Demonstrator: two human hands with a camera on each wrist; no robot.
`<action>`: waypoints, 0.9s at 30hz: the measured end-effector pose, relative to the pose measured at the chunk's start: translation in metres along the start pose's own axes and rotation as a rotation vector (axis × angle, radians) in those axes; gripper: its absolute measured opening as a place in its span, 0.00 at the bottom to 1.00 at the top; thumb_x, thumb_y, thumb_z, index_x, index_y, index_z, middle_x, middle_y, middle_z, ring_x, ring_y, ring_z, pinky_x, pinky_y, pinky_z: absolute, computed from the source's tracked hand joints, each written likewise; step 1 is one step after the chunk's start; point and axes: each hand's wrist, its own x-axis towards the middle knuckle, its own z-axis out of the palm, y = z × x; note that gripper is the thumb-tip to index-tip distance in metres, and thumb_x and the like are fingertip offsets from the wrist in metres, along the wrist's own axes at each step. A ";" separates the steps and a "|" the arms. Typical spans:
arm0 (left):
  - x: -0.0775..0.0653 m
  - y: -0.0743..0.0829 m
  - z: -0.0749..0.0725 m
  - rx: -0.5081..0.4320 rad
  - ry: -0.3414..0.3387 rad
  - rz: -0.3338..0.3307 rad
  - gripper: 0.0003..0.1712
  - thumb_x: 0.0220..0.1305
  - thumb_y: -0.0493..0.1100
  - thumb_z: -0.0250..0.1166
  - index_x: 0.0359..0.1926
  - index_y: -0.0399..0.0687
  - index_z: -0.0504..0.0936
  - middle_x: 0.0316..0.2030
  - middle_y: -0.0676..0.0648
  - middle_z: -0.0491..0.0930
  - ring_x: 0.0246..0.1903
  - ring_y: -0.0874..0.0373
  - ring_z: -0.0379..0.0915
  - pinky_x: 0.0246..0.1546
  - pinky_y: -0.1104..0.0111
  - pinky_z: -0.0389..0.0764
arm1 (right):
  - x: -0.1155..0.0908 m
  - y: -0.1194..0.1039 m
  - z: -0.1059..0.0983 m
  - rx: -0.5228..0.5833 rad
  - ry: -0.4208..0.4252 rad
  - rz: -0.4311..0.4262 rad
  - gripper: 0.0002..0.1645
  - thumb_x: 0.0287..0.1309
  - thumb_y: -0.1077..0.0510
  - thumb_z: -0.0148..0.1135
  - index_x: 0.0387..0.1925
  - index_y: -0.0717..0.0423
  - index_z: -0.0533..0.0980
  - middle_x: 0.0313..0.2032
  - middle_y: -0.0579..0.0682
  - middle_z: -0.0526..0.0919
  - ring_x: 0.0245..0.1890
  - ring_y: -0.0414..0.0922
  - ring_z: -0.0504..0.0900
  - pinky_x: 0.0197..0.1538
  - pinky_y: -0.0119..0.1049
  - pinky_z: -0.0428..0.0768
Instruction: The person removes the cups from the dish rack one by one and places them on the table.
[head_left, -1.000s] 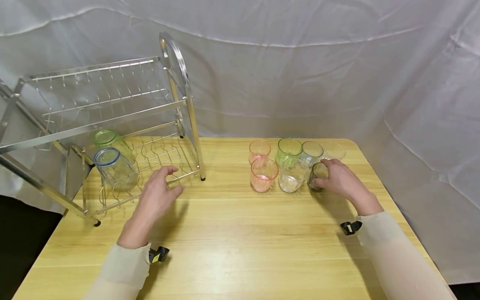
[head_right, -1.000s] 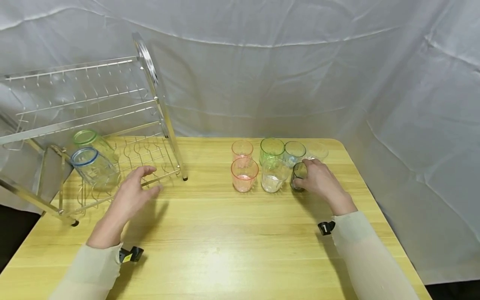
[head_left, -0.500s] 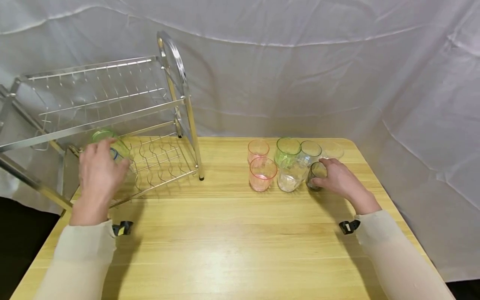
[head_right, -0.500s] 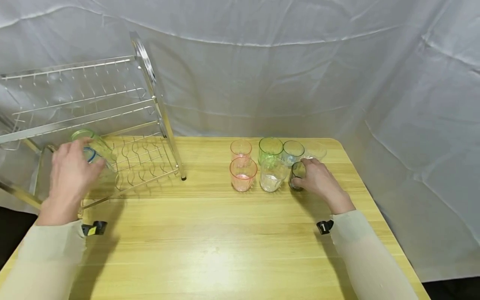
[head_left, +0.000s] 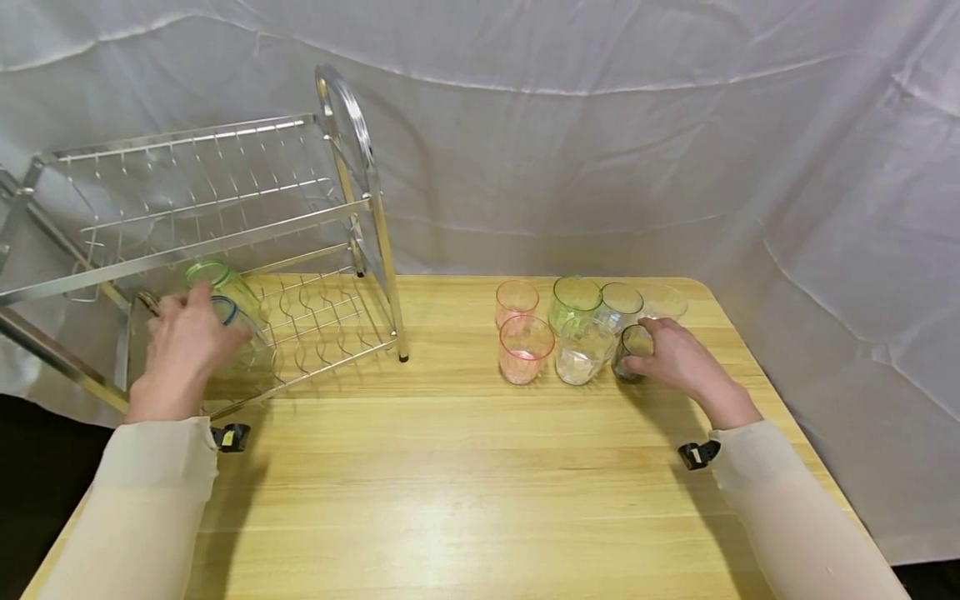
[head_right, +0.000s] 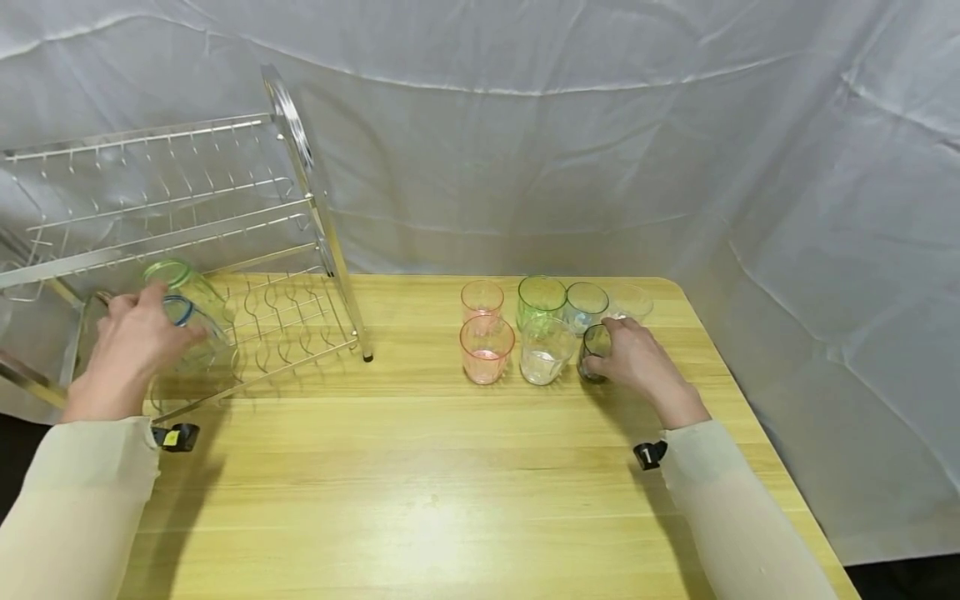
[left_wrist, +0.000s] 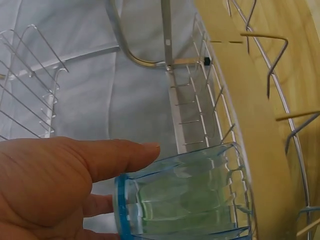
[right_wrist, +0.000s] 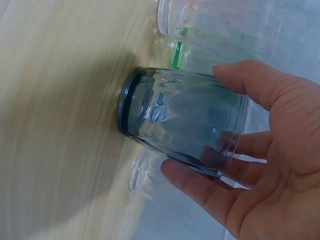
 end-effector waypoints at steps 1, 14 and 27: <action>0.001 0.000 0.000 0.002 -0.008 0.001 0.59 0.73 0.57 0.63 0.84 0.44 0.31 0.76 0.14 0.31 0.69 0.10 0.39 0.60 0.17 0.56 | 0.000 0.000 0.000 0.000 0.001 0.000 0.55 0.65 0.43 0.69 0.76 0.75 0.57 0.73 0.80 0.60 0.71 0.78 0.62 0.72 0.72 0.64; 0.010 -0.005 0.007 0.031 0.003 0.066 0.56 0.69 0.46 0.64 0.84 0.41 0.37 0.72 0.10 0.38 0.68 0.08 0.41 0.64 0.20 0.54 | 0.000 -0.001 0.000 0.002 0.014 0.010 0.55 0.65 0.42 0.69 0.76 0.76 0.58 0.73 0.81 0.60 0.71 0.78 0.62 0.73 0.71 0.63; 0.007 -0.005 0.006 0.068 0.013 0.092 0.56 0.66 0.45 0.68 0.83 0.35 0.44 0.68 0.07 0.44 0.61 0.09 0.52 0.61 0.22 0.61 | 0.000 0.001 0.002 0.015 0.025 0.005 0.56 0.65 0.41 0.70 0.76 0.76 0.58 0.72 0.80 0.62 0.70 0.77 0.64 0.72 0.71 0.65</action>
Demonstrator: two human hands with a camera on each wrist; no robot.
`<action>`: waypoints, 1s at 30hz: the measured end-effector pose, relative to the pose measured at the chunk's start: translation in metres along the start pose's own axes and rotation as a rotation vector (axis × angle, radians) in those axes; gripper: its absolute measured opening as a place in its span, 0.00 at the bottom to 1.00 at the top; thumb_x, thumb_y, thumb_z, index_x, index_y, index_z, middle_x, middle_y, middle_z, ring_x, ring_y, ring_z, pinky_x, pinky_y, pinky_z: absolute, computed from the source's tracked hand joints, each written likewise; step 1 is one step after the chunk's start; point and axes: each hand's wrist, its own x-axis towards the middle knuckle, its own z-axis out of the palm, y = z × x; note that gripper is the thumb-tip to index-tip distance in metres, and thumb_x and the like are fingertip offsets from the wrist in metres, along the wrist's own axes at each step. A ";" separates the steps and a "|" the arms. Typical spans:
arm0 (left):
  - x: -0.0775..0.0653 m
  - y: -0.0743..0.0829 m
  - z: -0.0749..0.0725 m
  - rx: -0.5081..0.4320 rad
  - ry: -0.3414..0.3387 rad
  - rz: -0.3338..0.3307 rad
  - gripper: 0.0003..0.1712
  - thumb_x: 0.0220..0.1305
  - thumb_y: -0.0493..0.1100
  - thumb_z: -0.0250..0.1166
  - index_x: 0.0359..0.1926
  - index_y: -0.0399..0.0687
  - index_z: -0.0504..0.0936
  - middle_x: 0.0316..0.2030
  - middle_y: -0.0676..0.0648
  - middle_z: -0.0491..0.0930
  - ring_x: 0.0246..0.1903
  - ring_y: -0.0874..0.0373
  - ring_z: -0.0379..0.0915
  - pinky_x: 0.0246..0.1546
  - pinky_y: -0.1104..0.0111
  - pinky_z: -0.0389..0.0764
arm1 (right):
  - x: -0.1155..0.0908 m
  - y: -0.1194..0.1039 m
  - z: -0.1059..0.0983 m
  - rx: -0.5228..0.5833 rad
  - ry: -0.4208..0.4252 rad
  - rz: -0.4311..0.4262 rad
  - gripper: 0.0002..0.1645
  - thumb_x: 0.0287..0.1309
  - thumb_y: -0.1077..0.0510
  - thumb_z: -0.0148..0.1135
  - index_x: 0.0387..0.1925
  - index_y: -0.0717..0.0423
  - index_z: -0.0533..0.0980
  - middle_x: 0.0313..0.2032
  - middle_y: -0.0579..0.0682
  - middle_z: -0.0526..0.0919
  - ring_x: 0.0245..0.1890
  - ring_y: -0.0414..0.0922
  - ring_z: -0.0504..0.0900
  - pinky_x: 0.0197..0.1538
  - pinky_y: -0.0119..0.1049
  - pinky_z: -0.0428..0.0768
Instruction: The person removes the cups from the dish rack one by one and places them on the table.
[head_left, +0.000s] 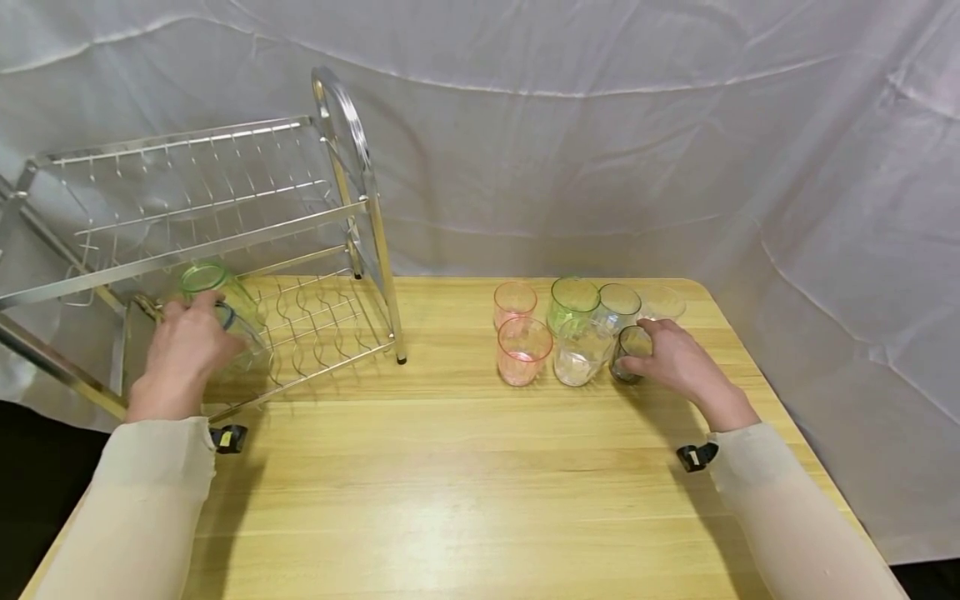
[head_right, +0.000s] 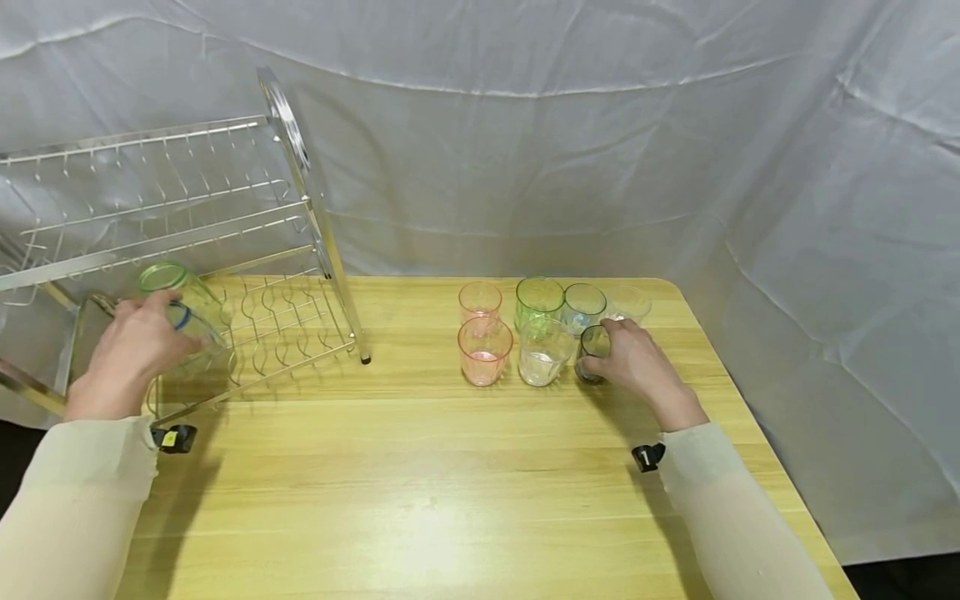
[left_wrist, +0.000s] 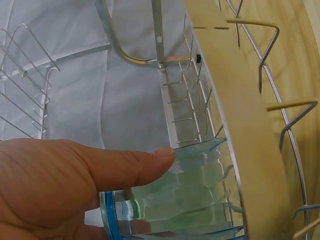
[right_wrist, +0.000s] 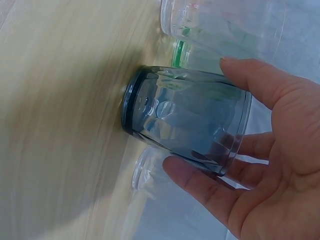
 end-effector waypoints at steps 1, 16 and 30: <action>0.000 0.000 0.000 -0.002 0.000 -0.001 0.56 0.66 0.45 0.68 0.82 0.35 0.45 0.69 0.07 0.44 0.62 0.09 0.52 0.61 0.22 0.60 | 0.000 0.000 0.000 0.000 0.001 0.001 0.56 0.65 0.41 0.69 0.76 0.76 0.58 0.72 0.80 0.62 0.70 0.77 0.64 0.72 0.71 0.66; -0.025 0.022 -0.004 -0.083 0.052 -0.039 0.58 0.69 0.55 0.70 0.84 0.39 0.44 0.71 0.11 0.43 0.61 0.12 0.56 0.57 0.23 0.64 | -0.011 0.002 -0.007 0.083 0.078 0.024 0.63 0.66 0.31 0.66 0.80 0.70 0.53 0.75 0.78 0.57 0.75 0.77 0.56 0.74 0.74 0.58; -0.074 0.064 0.009 -0.164 0.138 0.041 0.52 0.69 0.62 0.69 0.81 0.44 0.55 0.68 0.16 0.54 0.51 0.23 0.66 0.40 0.35 0.74 | -0.028 -0.028 0.001 0.223 0.514 -0.063 0.33 0.72 0.47 0.66 0.67 0.67 0.75 0.62 0.71 0.78 0.56 0.67 0.77 0.55 0.65 0.78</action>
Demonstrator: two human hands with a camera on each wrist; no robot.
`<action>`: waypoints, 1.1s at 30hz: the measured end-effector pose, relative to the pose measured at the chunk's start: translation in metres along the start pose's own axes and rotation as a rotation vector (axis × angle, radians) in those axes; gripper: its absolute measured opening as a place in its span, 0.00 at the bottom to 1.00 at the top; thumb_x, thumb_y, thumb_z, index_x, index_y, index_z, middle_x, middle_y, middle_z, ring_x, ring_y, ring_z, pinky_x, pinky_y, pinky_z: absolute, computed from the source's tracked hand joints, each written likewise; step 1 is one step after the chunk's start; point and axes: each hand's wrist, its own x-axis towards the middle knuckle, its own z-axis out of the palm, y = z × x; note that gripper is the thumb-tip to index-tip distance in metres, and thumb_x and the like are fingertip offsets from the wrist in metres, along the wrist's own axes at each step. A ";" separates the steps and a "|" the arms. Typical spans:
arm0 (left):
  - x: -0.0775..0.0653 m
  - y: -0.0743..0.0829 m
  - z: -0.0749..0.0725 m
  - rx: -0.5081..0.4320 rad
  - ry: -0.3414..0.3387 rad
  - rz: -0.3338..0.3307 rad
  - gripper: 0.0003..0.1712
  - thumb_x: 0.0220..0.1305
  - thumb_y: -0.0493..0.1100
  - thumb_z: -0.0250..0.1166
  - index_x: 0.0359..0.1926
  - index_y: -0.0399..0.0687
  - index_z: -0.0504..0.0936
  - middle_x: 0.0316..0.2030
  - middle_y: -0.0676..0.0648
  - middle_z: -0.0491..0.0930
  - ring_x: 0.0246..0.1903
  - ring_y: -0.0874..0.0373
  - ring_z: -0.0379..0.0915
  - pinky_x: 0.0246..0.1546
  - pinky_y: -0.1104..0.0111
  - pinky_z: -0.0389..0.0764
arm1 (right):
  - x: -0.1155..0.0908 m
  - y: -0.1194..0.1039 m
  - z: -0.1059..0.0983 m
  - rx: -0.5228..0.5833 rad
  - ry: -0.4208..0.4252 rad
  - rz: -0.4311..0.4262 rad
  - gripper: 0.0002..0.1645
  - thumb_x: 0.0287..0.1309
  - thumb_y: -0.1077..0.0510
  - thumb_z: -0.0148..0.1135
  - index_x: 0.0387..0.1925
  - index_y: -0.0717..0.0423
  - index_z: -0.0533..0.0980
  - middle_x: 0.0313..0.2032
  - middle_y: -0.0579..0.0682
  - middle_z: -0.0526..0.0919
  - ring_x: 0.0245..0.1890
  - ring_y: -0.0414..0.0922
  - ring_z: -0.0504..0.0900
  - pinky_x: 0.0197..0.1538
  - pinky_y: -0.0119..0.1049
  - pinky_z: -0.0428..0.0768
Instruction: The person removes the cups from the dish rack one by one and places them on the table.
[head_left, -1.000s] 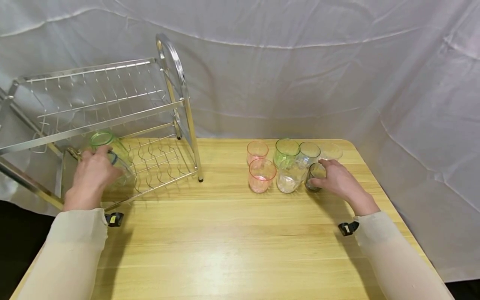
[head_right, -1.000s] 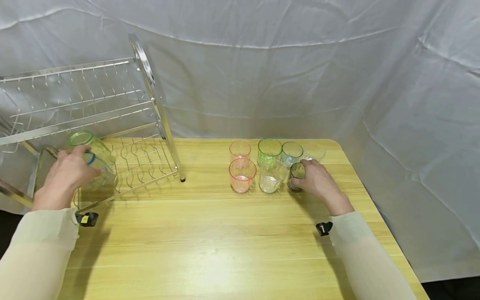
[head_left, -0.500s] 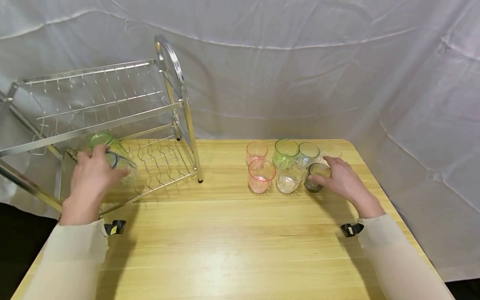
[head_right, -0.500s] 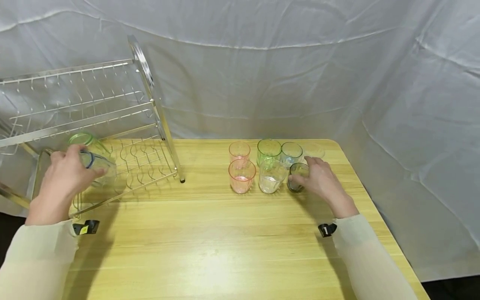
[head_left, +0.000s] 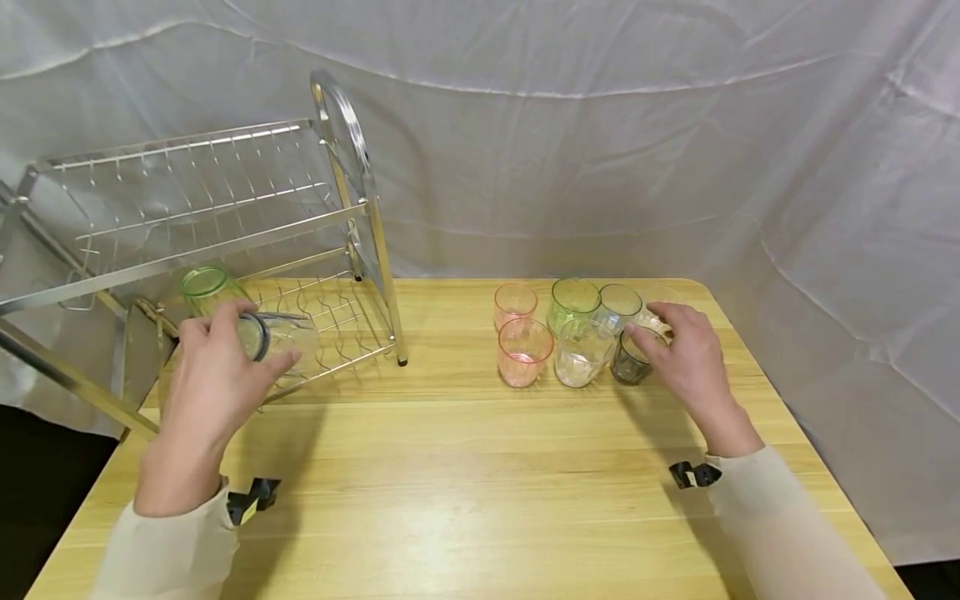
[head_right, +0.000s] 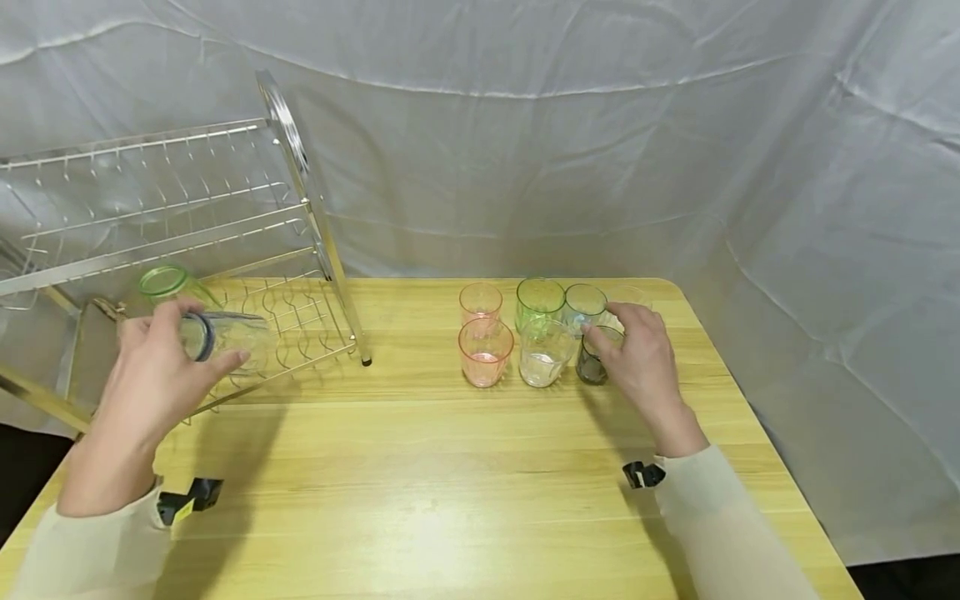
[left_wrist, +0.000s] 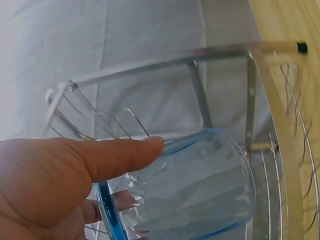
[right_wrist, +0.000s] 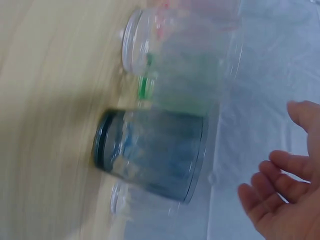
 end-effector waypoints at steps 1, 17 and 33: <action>-0.002 0.002 0.001 -0.017 -0.007 0.002 0.52 0.68 0.62 0.69 0.80 0.44 0.56 0.68 0.17 0.54 0.50 0.25 0.66 0.40 0.36 0.74 | -0.002 -0.003 0.001 0.015 0.027 -0.012 0.31 0.72 0.49 0.67 0.65 0.66 0.76 0.60 0.69 0.80 0.54 0.65 0.78 0.53 0.63 0.79; -0.023 0.026 0.040 -0.343 -0.240 0.106 0.54 0.62 0.61 0.76 0.80 0.55 0.58 0.63 0.32 0.65 0.53 0.38 0.71 0.47 0.49 0.79 | -0.025 -0.045 0.034 0.155 0.161 -0.247 0.18 0.58 0.66 0.76 0.50 0.64 0.83 0.41 0.59 0.86 0.34 0.53 0.85 0.38 0.30 0.85; -0.019 0.037 0.104 -0.737 -0.521 0.176 0.44 0.62 0.39 0.78 0.74 0.58 0.65 0.72 0.39 0.64 0.57 0.44 0.78 0.47 0.60 0.85 | -0.041 -0.083 0.059 0.364 -0.110 -0.312 0.35 0.58 0.61 0.78 0.66 0.60 0.76 0.60 0.60 0.83 0.55 0.55 0.84 0.50 0.45 0.89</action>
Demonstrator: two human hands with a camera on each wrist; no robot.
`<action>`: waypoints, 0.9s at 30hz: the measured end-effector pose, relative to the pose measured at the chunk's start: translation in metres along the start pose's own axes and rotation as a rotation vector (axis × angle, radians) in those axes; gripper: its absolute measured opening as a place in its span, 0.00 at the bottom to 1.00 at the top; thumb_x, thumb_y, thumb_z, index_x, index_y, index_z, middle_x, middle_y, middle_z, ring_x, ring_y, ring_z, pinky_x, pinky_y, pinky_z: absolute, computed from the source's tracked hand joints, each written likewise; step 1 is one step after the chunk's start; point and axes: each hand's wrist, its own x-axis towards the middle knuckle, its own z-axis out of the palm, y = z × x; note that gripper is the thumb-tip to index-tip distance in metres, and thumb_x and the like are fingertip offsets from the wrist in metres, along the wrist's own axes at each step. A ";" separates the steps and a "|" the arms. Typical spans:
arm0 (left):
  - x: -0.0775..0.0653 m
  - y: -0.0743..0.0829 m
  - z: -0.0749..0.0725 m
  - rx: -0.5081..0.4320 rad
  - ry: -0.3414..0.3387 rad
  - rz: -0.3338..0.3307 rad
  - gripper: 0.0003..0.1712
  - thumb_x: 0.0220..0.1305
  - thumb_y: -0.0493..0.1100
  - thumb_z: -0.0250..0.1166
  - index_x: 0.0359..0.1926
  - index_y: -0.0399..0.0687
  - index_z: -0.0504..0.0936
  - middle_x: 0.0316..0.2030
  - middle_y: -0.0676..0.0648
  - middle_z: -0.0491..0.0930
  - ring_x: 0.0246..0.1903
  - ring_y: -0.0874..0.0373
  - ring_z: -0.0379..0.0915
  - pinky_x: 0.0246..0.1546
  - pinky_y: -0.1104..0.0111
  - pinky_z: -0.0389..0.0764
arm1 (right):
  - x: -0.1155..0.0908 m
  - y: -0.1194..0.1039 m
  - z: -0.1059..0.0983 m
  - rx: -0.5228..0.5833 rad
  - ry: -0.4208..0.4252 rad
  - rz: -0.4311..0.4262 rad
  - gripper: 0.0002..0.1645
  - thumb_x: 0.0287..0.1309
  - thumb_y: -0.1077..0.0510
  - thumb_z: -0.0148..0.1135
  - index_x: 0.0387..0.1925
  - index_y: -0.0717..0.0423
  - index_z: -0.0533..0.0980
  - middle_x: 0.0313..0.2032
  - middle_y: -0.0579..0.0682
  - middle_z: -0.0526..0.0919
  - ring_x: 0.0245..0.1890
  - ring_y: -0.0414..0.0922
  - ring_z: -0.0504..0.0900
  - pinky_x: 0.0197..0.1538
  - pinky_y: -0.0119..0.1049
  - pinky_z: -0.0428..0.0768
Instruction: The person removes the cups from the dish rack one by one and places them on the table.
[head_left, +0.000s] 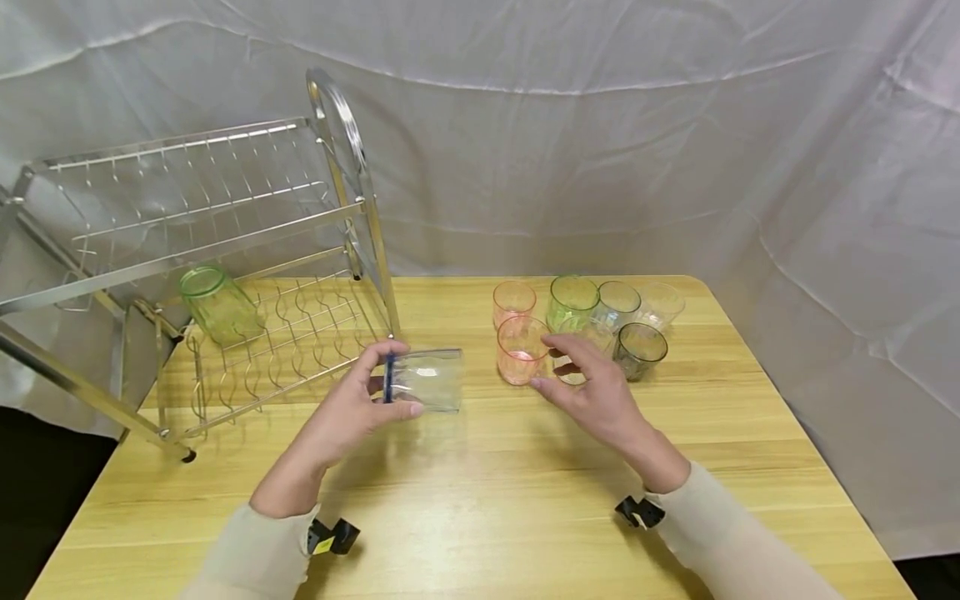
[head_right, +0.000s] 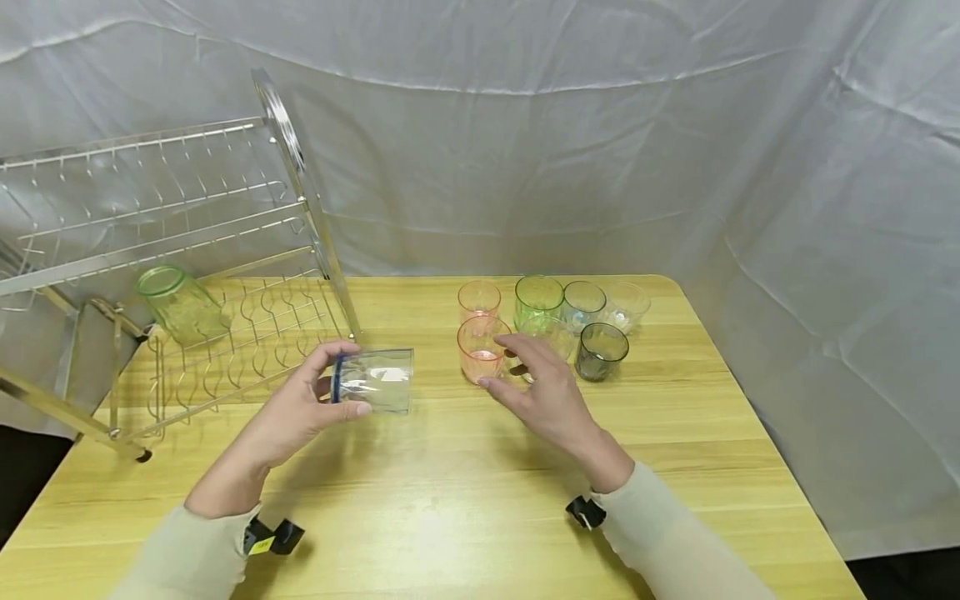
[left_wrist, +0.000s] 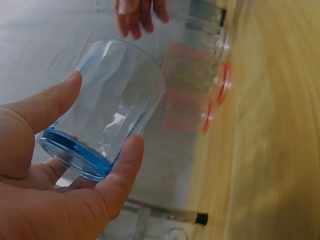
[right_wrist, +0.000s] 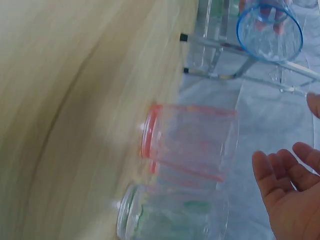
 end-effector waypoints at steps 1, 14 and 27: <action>0.001 -0.001 0.003 -0.008 -0.013 0.001 0.44 0.62 0.39 0.78 0.73 0.57 0.65 0.74 0.40 0.62 0.58 0.43 0.78 0.48 0.59 0.85 | 0.000 -0.001 0.002 0.021 -0.021 -0.010 0.37 0.57 0.62 0.79 0.67 0.60 0.75 0.62 0.60 0.82 0.56 0.56 0.84 0.52 0.45 0.89; 0.013 -0.005 0.038 -0.047 -0.119 0.018 0.43 0.60 0.39 0.79 0.71 0.56 0.64 0.73 0.44 0.65 0.69 0.42 0.72 0.55 0.57 0.85 | -0.003 -0.016 0.022 0.240 -0.295 -0.020 0.64 0.51 0.59 0.83 0.82 0.56 0.54 0.80 0.63 0.59 0.74 0.63 0.70 0.66 0.47 0.82; 0.013 -0.007 0.051 -0.080 -0.168 0.003 0.44 0.61 0.40 0.78 0.71 0.57 0.63 0.67 0.41 0.73 0.65 0.45 0.76 0.57 0.57 0.83 | -0.010 -0.022 0.033 0.464 -0.341 0.114 0.59 0.54 0.66 0.80 0.82 0.51 0.57 0.77 0.60 0.62 0.71 0.65 0.73 0.61 0.41 0.85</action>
